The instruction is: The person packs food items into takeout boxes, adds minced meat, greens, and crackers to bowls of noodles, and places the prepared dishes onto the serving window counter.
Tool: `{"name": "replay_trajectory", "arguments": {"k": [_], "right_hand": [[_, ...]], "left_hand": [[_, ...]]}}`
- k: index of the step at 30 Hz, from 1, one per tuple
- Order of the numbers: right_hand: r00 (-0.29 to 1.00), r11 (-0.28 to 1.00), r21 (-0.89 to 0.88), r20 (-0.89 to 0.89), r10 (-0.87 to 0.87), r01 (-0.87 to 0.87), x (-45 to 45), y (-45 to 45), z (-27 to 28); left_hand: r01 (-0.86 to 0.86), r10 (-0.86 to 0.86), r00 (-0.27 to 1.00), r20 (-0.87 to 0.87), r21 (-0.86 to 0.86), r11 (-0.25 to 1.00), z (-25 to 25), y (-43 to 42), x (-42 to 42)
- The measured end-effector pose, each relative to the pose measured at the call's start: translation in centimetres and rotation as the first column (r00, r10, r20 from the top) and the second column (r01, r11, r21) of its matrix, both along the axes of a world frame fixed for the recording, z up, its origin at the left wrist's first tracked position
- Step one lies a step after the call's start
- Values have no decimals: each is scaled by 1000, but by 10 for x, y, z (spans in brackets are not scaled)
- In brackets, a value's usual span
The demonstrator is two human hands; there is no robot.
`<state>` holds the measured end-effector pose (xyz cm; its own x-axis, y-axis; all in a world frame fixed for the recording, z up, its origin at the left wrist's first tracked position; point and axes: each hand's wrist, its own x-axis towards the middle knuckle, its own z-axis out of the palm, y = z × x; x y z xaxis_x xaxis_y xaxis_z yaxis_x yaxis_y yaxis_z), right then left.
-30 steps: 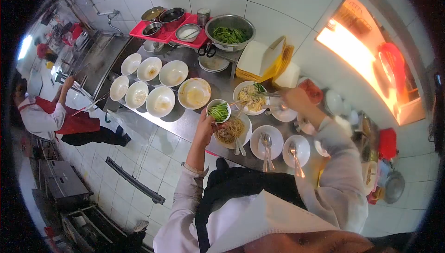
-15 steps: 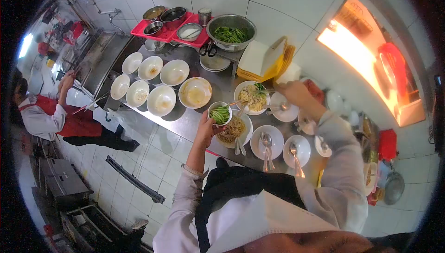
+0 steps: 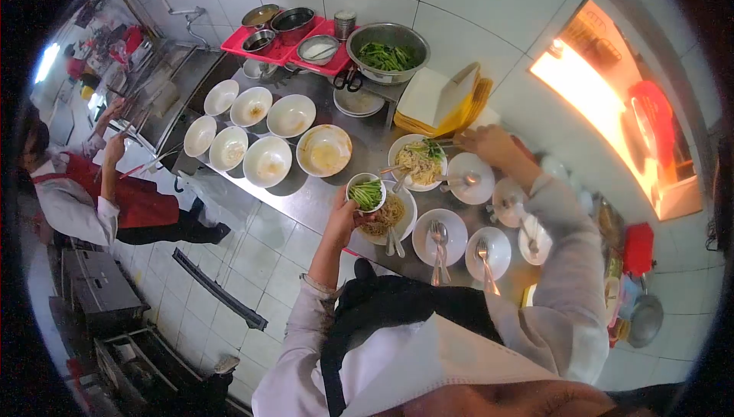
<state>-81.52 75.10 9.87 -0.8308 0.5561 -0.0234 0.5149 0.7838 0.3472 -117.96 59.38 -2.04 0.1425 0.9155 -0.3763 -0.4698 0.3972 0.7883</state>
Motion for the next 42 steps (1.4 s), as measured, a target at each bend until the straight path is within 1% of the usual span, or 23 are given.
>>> {"name": "replay_trajectory", "arguments": {"k": [2, 4, 6, 8, 9, 11, 12, 15, 17, 18, 20, 24, 25, 26, 27, 28, 30, 31, 32, 34, 38, 40, 42], "right_hand": [[995, 989, -115, -36, -95, 91, -2, -4, -2], [990, 979, -160, -39, -134, 126, -5, -6, -5], [984, 966, -204, -43, -173, 161, -1, -1, -18], [956, 928, -232, 78, -283, 293, 5, 13, -38], [956, 928, -231, 77, -283, 293, 7, 14, -40], [977, 944, -281, -72, -198, 171, -3, 8, -21], [978, 945, -281, -73, -197, 169, -2, 10, -21], [992, 966, -248, -77, -96, 74, 5, 18, -18], [998, 992, -114, 23, 59, -56, 4, 18, -6], [998, 992, -116, 24, 61, -58, 1, 17, -2], [981, 981, -34, -41, 191, -192, -3, 17, 4], [970, 971, 15, -57, 238, -237, -5, 9, 10], [997, 998, -50, -75, 25, -29, -8, 1, 22], [979, 977, -121, -76, -188, 178, -14, -9, 37], [951, 929, -278, -120, -286, 245, -28, -24, 66], [953, 926, -295, -113, -280, 236, -34, -34, 71], [962, 966, -244, -232, -145, 87, -42, -52, 77], [953, 931, -328, -198, -231, 158, -57, -70, 85], [951, 928, -334, -194, -239, 165, -69, -87, 82], [940, 888, -442, -236, -247, 123, -90, -118, 78], [926, 860, -495, -251, -282, 127, -109, -142, 41], [906, 804, -546, -176, -385, 236, -116, -152, 32], [894, 795, -553, -184, -408, 249, -121, -160, 27]], "left_hand": [[9, -9, 1000, 11, 8, 1000, -6, -1, -2], [22, -22, 999, 24, 16, 1000, -6, -2, -1], [9, -9, 1000, -3, -38, 999, 3, -4, 0], [10, -10, 1000, -2, -49, 999, 5, -5, 0], [9, -9, 1000, -1, -60, 998, 5, -6, 0], [21, -20, 1000, 10, -47, 999, 2, -8, -2], [32, -32, 999, 23, -35, 999, 0, -9, -2], [-1, 1, 1000, -1, -63, 998, 0, -11, -1], [-1, 2, 1000, 14, -62, 998, -3, -13, -2], [3, -1, 1000, 29, -60, 998, -4, -14, -2], [-7, 9, 999, 32, -52, 999, -2, -13, 1], [-32, 34, 999, 28, -54, 998, 2, -13, 1], [-35, 37, 999, 29, -63, 997, 4, -12, 1], [-23, 24, 999, 24, -46, 999, 8, -12, 0], [-13, 14, 1000, 19, -33, 999, 12, -15, -2], [-22, 23, 1000, 20, -52, 998, 18, -17, -3], [-23, 21, 999, -41, -55, 998, 28, -20, -2], [-20, 20, 1000, -15, -50, 999, 25, -21, -3], [-13, 12, 1000, -13, -56, 998, 24, -23, -1], [-48, 48, 999, 5, -17, 999, 27, -27, 3], [-60, 60, 998, -1, -33, 998, 32, -38, 8], [-56, 56, 998, -4, -2, 998, 25, -43, 10], [-86, 86, 996, 7, -5, 996, 18, -47, 10]]}}
